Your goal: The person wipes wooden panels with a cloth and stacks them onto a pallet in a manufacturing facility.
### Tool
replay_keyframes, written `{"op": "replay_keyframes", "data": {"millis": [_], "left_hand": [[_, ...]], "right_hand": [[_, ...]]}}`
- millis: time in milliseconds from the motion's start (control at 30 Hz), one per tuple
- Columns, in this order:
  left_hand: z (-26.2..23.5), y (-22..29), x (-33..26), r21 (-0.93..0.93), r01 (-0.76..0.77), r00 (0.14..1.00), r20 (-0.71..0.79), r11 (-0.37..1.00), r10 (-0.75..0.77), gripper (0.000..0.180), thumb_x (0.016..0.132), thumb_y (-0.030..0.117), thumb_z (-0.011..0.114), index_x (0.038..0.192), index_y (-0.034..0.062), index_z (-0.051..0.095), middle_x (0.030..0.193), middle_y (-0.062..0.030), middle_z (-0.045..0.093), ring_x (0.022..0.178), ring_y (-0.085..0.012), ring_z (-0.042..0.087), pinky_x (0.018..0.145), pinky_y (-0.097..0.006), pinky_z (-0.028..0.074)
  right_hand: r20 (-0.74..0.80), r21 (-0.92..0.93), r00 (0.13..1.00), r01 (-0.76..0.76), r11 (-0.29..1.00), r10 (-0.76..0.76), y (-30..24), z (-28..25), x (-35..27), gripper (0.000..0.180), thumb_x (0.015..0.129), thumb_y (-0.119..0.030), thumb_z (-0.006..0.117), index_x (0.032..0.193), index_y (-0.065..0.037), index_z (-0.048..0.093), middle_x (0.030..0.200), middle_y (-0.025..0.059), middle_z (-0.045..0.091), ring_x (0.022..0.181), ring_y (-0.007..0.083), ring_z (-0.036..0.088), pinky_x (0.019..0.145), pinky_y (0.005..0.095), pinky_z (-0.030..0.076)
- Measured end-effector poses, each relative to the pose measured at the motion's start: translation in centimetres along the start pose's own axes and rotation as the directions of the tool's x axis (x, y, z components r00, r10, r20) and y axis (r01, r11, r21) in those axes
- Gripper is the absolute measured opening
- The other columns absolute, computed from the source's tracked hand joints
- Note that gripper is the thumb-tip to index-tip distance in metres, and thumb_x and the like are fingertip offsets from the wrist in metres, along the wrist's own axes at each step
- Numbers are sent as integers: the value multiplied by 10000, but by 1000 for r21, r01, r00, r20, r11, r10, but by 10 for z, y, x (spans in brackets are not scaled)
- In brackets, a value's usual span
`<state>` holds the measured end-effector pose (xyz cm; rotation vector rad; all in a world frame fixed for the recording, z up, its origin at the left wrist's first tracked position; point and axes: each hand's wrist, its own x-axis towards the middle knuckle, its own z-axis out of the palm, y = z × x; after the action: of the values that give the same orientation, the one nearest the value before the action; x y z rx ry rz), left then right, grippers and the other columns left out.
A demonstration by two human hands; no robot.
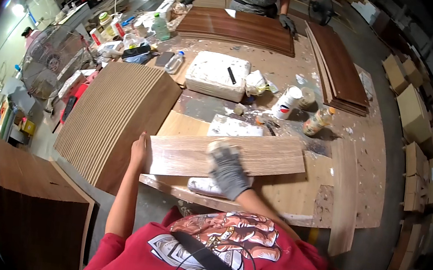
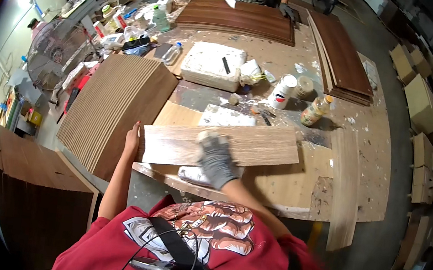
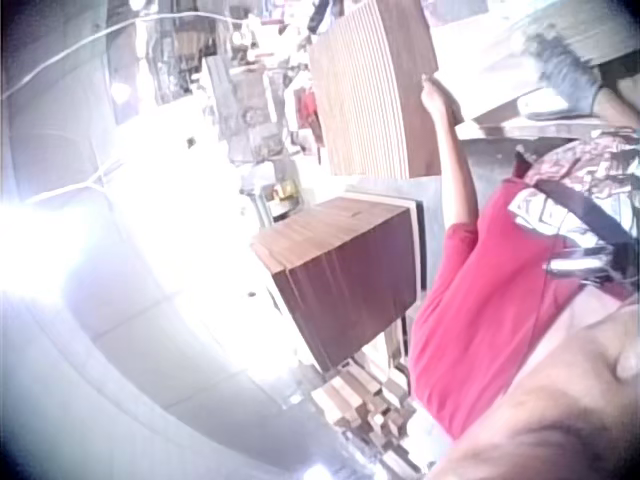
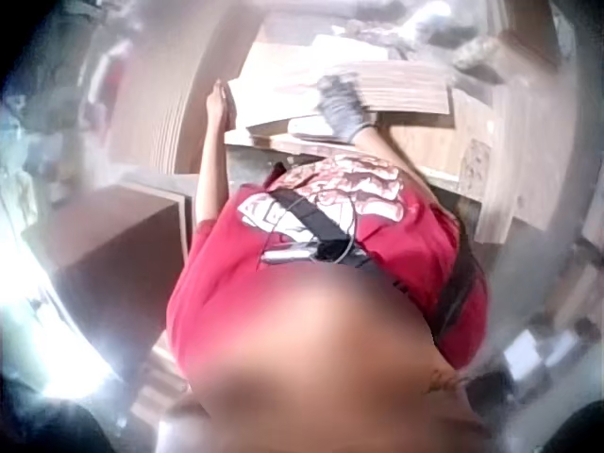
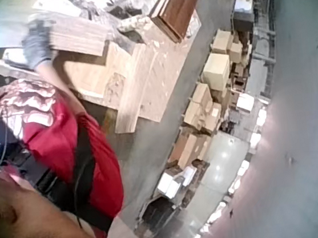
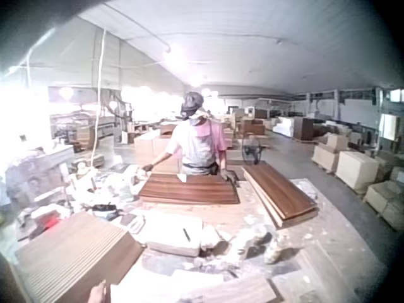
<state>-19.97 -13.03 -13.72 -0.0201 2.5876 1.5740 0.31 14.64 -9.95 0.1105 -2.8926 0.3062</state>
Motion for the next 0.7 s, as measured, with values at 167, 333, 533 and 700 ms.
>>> {"op": "replay_keyframes", "data": {"millis": [167, 333, 533, 700], "left_hand": [[-9, 12, 1, -50, 242, 937, 271, 969, -220, 467, 939, 393, 521, 1040, -39, 668, 889, -100, 674, 770, -109, 612, 687, -252, 479], [-6, 41, -25, -198, 158, 977, 177, 967, -123, 335, 836, 306, 704, 866, -25, 664, 737, -33, 633, 610, -88, 550, 556, -235, 432], [-12, 67, -28, -450, -207, 971, 17, 869, 240, 120, 825, 48, 717, 901, 2, 637, 803, -42, 680, 729, -109, 625, 679, -228, 490], [-37, 89, -44, -473, -440, 851, 51, 763, 523, 185, 772, -139, 655, 909, -39, 580, 903, -90, 621, 834, -172, 641, 775, -291, 562]], "right_hand": [[80, -45, 995, -63, 997, 67, 10, 5, -6, 507, 906, -347, 468, 1353, -109, 447, 1454, 204, 322, 1396, 355, 234, 1127, 546, 171], [-238, 5, 796, -571, 821, 556, 188, 7, -47, 392, 888, -294, 526, 1207, -67, 513, 1179, 147, 509, 1113, 291, 448, 929, 446, 382], [-188, 975, 378, 187, 124, 906, 287, -6, -70, 177, 943, -186, 570, 1040, -39, 585, 964, 20, 598, 873, 126, 547, 824, 283, 466], [-119, 876, 227, 482, -5, 966, 273, -40, -59, 341, 985, -297, 453, 1136, -17, 574, 1145, 77, 617, 1035, 220, 577, 955, 365, 446]]}}
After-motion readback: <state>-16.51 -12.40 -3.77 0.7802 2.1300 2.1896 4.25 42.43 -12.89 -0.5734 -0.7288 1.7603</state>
